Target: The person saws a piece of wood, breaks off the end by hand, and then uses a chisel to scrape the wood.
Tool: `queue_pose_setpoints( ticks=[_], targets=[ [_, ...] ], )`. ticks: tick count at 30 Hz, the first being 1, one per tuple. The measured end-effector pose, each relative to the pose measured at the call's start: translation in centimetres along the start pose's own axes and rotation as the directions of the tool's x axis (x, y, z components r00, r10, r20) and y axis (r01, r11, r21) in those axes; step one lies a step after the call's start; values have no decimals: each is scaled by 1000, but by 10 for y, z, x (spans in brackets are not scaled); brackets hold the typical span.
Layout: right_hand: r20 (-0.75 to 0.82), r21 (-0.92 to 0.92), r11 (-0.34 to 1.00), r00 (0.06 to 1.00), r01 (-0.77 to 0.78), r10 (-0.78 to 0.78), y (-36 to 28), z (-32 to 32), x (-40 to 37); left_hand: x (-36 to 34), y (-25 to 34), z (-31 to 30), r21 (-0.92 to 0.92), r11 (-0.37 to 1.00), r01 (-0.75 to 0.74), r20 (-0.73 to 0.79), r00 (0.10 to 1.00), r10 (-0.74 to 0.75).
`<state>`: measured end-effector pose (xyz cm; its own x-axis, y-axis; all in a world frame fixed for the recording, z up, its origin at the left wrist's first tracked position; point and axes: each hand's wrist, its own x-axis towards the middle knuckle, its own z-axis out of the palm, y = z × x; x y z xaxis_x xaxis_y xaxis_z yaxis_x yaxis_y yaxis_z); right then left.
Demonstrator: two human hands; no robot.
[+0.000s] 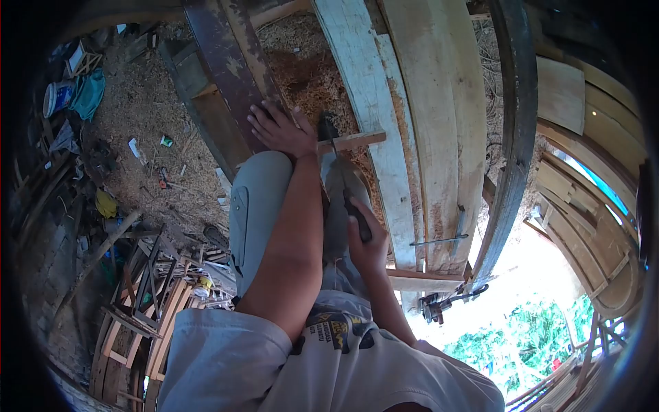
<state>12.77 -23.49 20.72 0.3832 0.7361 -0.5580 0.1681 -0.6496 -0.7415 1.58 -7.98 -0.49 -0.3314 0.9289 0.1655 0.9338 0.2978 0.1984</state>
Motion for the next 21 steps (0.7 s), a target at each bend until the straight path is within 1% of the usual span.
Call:
queue_pose_setpoints(
  ticks=[1,2,3,4,7,8,10,11,13,14,16,17,19,20,21],
  targets=[
    [9,53,998,1000,-19,18,-4,-9,-15,-4,-2,-2,6,1000,8,9,1000,-8],
    [10,48,999,1000,-24,24,0,-2,-6,-4,-2,-1,-27,1000,7,-10,1000,-7],
    [-12,10,1000,1000,-22,22,-1,14,19,0,1,0,-67,998,2,-36,999,-4],
    [-33,-26,999,999,-24,23,-1,22,32,-1,2,-1,-71,998,1,-35,999,-3],
    [-60,12,1000,998,-13,14,6,18,31,0,1,-1,-73,997,5,-28,1000,-7],
    [-68,15,1000,998,-17,18,7,11,15,-1,0,-1,-55,998,0,-22,1000,-1],
    [20,54,999,1000,-4,3,4,-13,-23,-4,-2,-1,-35,999,9,-12,1000,-9],
    [26,46,999,1000,-1,0,6,-10,-14,-4,-3,-1,-35,999,6,-16,1000,-6],
    [6,-58,998,999,-35,35,-5,10,23,-1,1,1,-43,999,0,-21,1000,-1],
    [11,-65,997,999,-34,35,-7,12,27,-4,-1,2,-32,999,-1,-22,1000,1],
    [24,80,991,995,-103,102,-11,17,39,2,2,3,-21,1000,-4,-38,999,4],
    [24,81,991,994,-104,102,-6,11,25,1,2,2,-35,999,5,-32,999,-6],
    [7,76,997,1000,-5,4,10,-10,-24,-3,-1,-2,-43,999,16,-13,1000,-16],
    [26,67,998,1000,-16,14,13,-11,-25,-3,-1,-2,-22,1000,3,-16,1000,-4],
    [29,67,998,1000,-14,12,10,-5,-9,-2,0,-1,-2,1000,-13,-25,1000,13]
  ],
)
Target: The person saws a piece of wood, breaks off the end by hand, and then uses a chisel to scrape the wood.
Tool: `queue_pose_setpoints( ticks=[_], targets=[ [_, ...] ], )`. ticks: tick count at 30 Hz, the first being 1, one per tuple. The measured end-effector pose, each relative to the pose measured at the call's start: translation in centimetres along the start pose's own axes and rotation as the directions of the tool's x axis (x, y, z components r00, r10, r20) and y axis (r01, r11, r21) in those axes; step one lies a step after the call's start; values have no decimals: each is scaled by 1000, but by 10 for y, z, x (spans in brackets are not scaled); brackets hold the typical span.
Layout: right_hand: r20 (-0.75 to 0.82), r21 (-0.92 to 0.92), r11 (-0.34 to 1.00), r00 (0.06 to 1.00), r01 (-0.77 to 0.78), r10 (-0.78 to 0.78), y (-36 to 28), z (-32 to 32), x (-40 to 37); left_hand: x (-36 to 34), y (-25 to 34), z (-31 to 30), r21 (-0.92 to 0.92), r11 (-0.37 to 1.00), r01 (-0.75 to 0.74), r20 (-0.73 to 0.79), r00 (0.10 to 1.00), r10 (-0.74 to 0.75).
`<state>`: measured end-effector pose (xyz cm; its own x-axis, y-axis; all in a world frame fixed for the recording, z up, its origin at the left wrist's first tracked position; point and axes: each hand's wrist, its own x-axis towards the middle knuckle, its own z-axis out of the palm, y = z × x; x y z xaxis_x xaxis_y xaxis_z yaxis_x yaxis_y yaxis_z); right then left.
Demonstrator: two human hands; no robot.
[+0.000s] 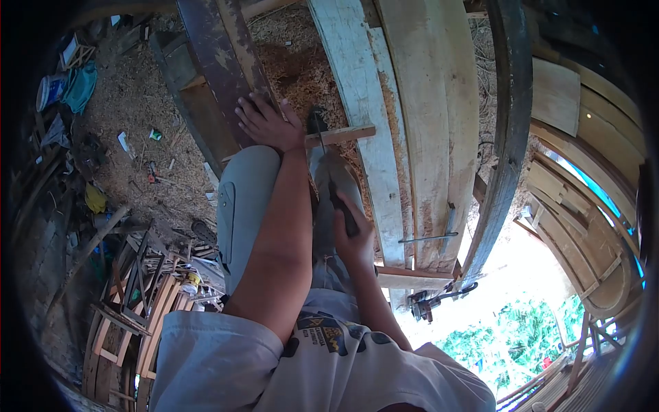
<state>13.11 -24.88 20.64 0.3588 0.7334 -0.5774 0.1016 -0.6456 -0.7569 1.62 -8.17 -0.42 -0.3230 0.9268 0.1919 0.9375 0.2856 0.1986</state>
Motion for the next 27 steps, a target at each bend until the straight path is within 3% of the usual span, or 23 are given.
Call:
queue_pose_setpoints(
  ticks=[2,5,8,12,14,15,17,20,21,23,27],
  targets=[
    [1,-108,994,1000,7,-6,-9,19,44,1,1,2,-6,1000,-3,-3,1000,3],
    [-40,-83,996,999,-36,32,4,20,40,0,0,1,-4,1000,8,5,1000,-8],
    [-16,30,998,998,57,-57,21,-4,-17,-1,-1,-1,-5,1000,9,26,1000,-9],
    [-58,-76,992,993,96,-101,-3,22,40,0,0,-1,-9,1000,8,20,1000,-8],
    [-38,-13,998,997,-67,66,-9,21,44,1,-2,1,-7,1000,6,16,1000,-6],
    [-44,-10,997,996,-73,73,-1,13,26,0,-1,0,-12,1000,2,18,1000,-2],
    [-19,-11,998,997,70,-70,21,-2,-19,0,0,1,-20,1000,-5,5,1000,5],
    [-80,-61,983,981,171,-176,13,22,35,2,0,2,-27,1000,-11,-23,1000,10],
    [-84,-60,984,981,170,-175,8,25,44,-1,0,2,-27,1000,-8,-30,1000,7],
    [-46,15,999,998,-31,31,-3,32,57,1,0,2,-8,1000,-16,-14,1000,16],
    [-71,16,999,996,46,-45,10,14,-9,0,1,0,11,1000,-12,15,1000,12]
  ],
)
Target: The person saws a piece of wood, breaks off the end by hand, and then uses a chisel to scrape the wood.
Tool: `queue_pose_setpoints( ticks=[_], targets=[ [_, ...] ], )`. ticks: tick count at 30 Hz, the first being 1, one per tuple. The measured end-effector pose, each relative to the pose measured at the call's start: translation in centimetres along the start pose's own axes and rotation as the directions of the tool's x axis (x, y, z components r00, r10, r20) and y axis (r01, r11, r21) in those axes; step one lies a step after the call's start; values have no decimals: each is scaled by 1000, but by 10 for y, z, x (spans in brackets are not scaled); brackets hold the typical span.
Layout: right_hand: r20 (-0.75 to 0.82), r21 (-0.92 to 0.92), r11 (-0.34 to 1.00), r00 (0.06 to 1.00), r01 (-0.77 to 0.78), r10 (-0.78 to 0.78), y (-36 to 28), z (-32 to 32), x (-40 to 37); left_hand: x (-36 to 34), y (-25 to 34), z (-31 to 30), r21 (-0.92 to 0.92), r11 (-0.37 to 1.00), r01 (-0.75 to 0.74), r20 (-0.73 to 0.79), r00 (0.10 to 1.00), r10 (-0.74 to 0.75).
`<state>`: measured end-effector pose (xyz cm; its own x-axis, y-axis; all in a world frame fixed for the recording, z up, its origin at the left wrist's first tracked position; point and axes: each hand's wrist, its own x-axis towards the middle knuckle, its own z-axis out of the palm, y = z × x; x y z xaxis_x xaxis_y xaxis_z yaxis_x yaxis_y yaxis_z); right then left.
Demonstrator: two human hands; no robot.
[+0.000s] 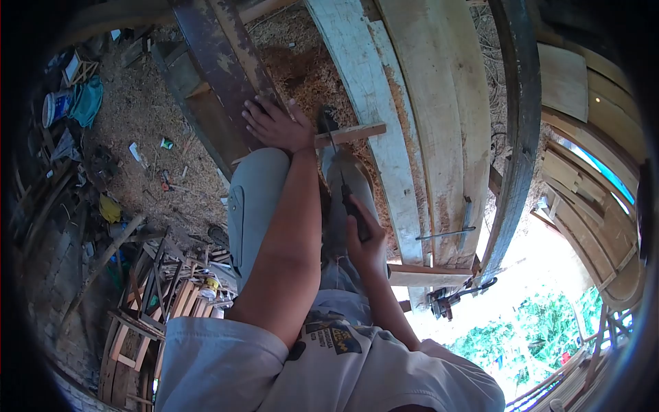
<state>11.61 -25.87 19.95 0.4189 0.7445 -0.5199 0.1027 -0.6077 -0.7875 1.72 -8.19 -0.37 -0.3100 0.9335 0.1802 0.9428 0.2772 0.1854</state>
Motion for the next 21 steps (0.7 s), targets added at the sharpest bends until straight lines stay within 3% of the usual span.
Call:
queue_pose_setpoints(
  ticks=[3,5,8,11,14,18,21],
  targets=[
    [-43,-45,997,997,57,-59,1,13,29,0,0,-1,7,1000,-6,13,1000,5],
    [36,-42,999,999,-20,21,-9,23,61,-2,0,0,12,1000,-3,10,1000,3],
    [27,-69,997,1000,15,-13,8,-7,3,2,-1,1,11,1000,-13,10,1000,13],
    [4,-42,999,1000,16,-16,4,-10,-3,-4,-4,-2,21,1000,-3,25,1000,2],
    [13,-16,999,1000,-28,28,4,25,65,-4,-1,-3,16,1000,-6,15,1000,6],
    [-54,-61,996,996,61,-64,5,10,18,0,-1,-2,19,1000,-12,27,1000,12],
    [-23,29,999,1000,19,-18,3,2,10,-1,0,-3,16,1000,-12,17,1000,12]
  ],
)
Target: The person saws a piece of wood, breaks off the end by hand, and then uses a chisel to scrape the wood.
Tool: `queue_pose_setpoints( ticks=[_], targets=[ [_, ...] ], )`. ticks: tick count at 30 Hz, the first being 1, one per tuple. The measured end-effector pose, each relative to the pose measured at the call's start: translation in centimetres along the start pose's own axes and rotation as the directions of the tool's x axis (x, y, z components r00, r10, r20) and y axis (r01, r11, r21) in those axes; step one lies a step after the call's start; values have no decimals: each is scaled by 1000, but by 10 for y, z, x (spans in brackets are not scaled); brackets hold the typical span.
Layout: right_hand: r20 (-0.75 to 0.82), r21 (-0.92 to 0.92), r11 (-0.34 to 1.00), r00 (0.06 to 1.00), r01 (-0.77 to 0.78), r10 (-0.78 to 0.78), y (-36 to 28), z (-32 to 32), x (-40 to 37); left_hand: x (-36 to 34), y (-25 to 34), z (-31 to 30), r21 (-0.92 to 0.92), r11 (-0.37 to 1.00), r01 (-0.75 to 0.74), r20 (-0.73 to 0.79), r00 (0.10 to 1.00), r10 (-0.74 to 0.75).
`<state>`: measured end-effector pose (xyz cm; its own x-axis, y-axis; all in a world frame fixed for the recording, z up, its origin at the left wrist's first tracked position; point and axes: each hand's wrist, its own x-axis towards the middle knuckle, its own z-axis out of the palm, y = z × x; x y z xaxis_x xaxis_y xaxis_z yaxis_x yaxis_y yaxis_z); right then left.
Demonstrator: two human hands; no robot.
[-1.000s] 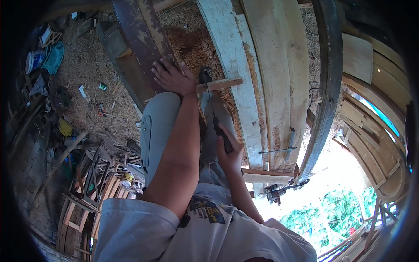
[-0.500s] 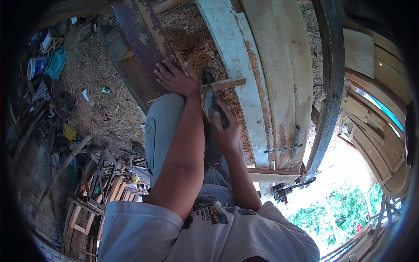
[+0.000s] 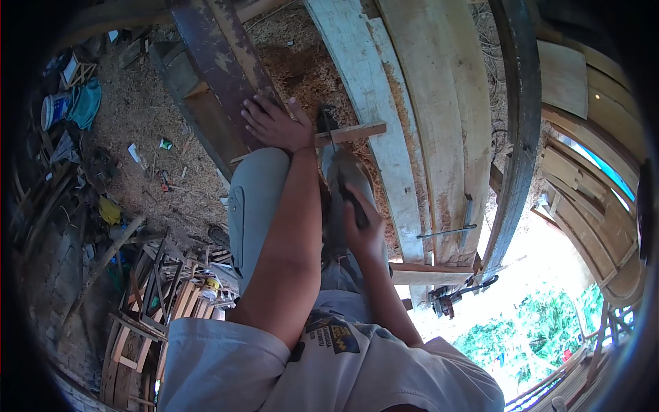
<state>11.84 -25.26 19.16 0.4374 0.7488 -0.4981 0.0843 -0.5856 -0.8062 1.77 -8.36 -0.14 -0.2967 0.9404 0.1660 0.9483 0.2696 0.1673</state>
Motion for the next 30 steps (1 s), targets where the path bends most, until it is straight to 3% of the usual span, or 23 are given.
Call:
queue_pose_setpoints(
  ticks=[2,5,6,8,10,12,18,21,25,27,30],
  targets=[
    [68,-55,993,992,-106,110,-15,20,44,-1,0,2,-7,1000,-4,-4,1000,4],
    [15,-20,992,993,-121,121,-10,11,29,0,-1,2,-13,1000,-3,-14,1000,3],
    [8,-18,993,993,-119,119,-4,3,12,-1,-1,2,-17,1000,-1,-4,1000,1],
    [12,-101,993,998,57,-57,6,-15,-26,0,1,3,-25,1000,-5,-12,1000,5],
    [0,-39,999,1000,31,-31,-3,6,7,0,1,1,-31,999,-11,-30,999,11],
    [25,-19,994,994,-105,106,-8,24,49,0,0,1,-18,1000,-17,-53,998,16],
    [11,-58,998,1000,18,-17,9,-7,-21,-1,-2,2,0,1000,-18,-14,1000,18],
    [8,-83,997,1000,-11,12,4,22,40,-2,-1,2,-28,1000,-12,-28,1000,11],
    [-51,-83,996,998,-38,34,-5,6,8,-1,-1,4,-9,1000,-14,-8,1000,14],
    [16,-46,999,1000,9,-9,4,-16,-27,-2,-2,5,-9,1000,-9,-23,1000,9],
    [-22,-168,985,999,32,-37,-1,17,33,-3,-3,6,-3,1000,-1,-22,1000,1]
  ],
)
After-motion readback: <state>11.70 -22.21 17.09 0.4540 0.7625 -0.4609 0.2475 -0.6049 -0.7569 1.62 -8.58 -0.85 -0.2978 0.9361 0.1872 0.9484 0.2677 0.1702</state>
